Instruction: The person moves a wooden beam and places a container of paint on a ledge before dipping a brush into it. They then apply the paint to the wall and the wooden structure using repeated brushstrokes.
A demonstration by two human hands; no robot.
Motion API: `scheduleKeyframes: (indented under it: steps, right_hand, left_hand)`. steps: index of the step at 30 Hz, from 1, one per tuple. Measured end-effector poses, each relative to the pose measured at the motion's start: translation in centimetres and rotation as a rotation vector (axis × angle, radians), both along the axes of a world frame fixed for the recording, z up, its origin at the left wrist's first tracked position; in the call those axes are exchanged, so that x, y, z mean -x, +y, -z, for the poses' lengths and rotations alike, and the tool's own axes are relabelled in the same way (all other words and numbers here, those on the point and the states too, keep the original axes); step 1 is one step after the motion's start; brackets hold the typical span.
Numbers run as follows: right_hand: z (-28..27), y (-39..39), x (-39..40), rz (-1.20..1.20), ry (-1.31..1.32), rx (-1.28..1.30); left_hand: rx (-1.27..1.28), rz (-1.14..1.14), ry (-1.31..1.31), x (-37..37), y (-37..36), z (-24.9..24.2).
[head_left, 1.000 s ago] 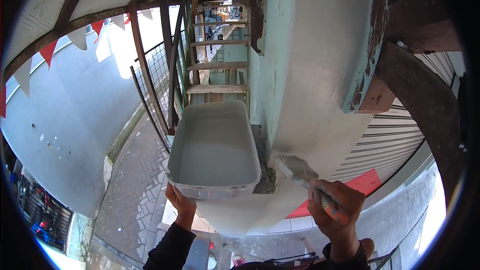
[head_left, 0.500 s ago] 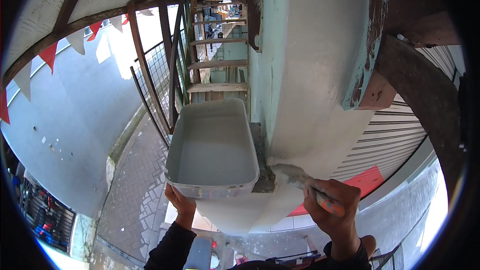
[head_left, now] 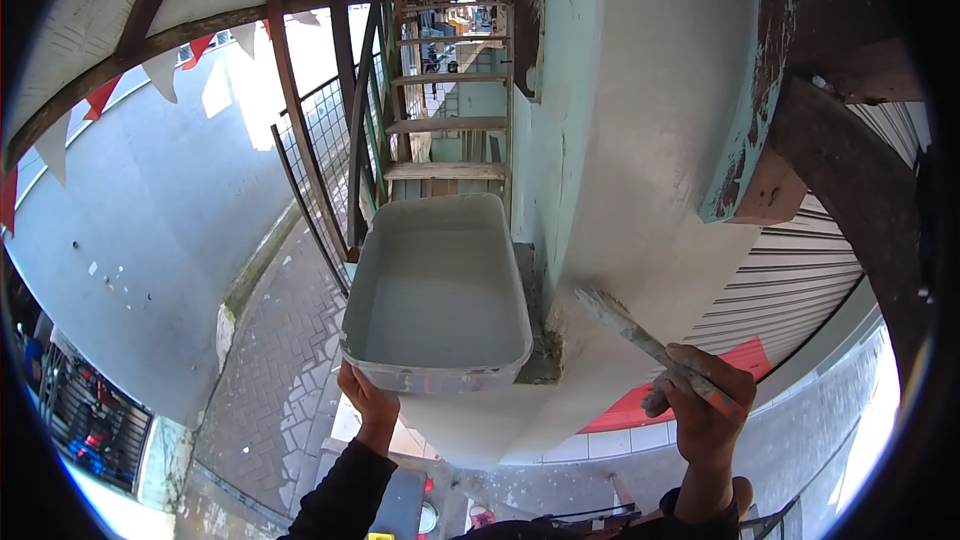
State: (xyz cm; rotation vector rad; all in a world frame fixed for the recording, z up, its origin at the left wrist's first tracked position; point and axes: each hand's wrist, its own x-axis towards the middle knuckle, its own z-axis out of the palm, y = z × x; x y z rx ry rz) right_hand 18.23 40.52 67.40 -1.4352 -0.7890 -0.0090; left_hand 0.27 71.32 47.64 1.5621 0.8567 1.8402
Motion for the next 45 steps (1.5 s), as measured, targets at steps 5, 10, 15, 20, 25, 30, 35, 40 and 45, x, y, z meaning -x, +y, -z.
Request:
scheduleKeyframes:
  steps: [5, 10, 15, 20, 25, 30, 35, 40, 45]
  right_hand:
    - [0.2, -0.1, -2.3, 0.023, -0.637, 0.249]
    - [-1.5, 0.1, -2.9, 0.047, -0.814, 0.272]
    - [-2.8, -0.8, -3.1, 0.013, -0.825, 0.35]
    - [-2.9, -0.9, -2.7, -0.159, -0.797, 0.467]
    - [-0.9, 1.8, -3.3, -0.237, -0.786, 0.502]
    - [-0.9, 1.3, -2.6, -0.116, -0.873, 0.342]
    - [-0.2, 0.9, -2.5, -0.181, -0.825, 0.433]
    - [-0.8, 1.9, -2.9, -0.074, -0.892, 0.333]
    - [-2.8, 0.6, -1.8, -0.162, -0.842, 0.412]
  left_hand:
    - [0.017, 0.064, 0.001, 0.4, 0.7, 0.9]
    - [-0.004, 0.063, 0.019, 0.5, 0.6, 0.6]
    - [0.009, 0.085, 0.039, 0.5, 0.1, -0.4]
    - [0.0, 0.06, 0.067, 0.5, 0.1, -0.4]
    - [0.038, 0.124, 0.043, 0.7, 0.2, -0.2]
    - [0.021, 0.132, 0.006, 0.3, -0.1, -1.0]
    - [0.029, 0.13, 0.065, 0.7, -0.3, -1.2]
    - [-0.015, 0.061, 0.1, 0.5, -0.1, -1.0]
    - [0.006, 0.111, 0.039, 0.5, -0.3, -1.1]
